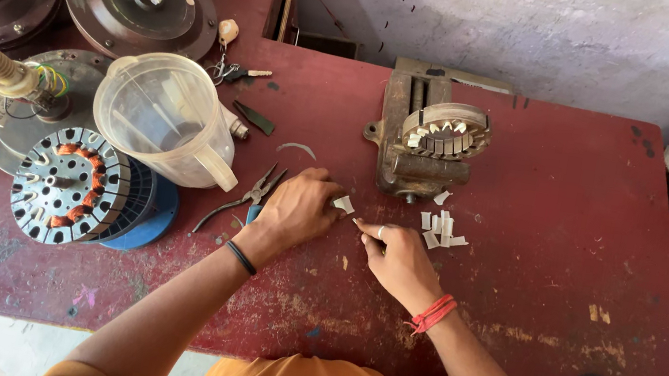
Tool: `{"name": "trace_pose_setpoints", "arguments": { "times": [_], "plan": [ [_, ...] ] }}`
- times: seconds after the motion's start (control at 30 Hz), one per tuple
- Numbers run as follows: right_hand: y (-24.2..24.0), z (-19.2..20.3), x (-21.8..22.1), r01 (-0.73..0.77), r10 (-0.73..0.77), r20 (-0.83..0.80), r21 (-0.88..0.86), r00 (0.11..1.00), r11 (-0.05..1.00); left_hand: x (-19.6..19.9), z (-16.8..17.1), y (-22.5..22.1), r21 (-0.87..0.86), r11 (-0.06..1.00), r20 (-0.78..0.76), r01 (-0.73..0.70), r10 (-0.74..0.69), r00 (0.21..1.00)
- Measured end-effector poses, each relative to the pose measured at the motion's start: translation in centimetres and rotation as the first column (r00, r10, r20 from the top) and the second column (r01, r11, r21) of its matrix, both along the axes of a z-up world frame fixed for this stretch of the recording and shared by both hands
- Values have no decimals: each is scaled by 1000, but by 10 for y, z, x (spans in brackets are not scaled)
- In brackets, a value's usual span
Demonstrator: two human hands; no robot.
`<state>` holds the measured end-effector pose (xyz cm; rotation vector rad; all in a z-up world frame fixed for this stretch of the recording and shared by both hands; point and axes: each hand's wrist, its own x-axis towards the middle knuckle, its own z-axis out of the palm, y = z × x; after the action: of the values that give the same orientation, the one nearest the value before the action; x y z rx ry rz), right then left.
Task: The person uses a screwdriver and pliers to remove and insert small white insulating pieces into a motor stator held in a bench vise. The person repeatedly picks up pieces, inserts them into slots, and adjusts them with tools.
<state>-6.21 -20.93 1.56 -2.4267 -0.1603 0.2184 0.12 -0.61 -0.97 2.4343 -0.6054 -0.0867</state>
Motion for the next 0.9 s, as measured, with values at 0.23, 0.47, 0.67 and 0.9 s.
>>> {"name": "trace_pose_setpoints", "arguments": {
  "times": [0.23, 0.47, 0.67, 0.9],
  "plan": [
    [-5, 8, 13, -169, 173, 12, -173, 985, 970, 6, 4, 1, 139, 989, -10, 41, -40, 999],
    [3, 8, 26, -367, 401, 124, -231, 908, 901, 21, 27, 1, 289, 945, -155, 153, -112, 982],
    [10, 2, 28, -329, 345, 27, -244, 938, 912, 18, 31, 4, 224, 963, -143, 151, -121, 982],
    [8, -1, 29, -349, 352, -36, -265, 935, 899, 20, 24, 10, 136, 981, -193, 140, -113, 975]
  ]
}}
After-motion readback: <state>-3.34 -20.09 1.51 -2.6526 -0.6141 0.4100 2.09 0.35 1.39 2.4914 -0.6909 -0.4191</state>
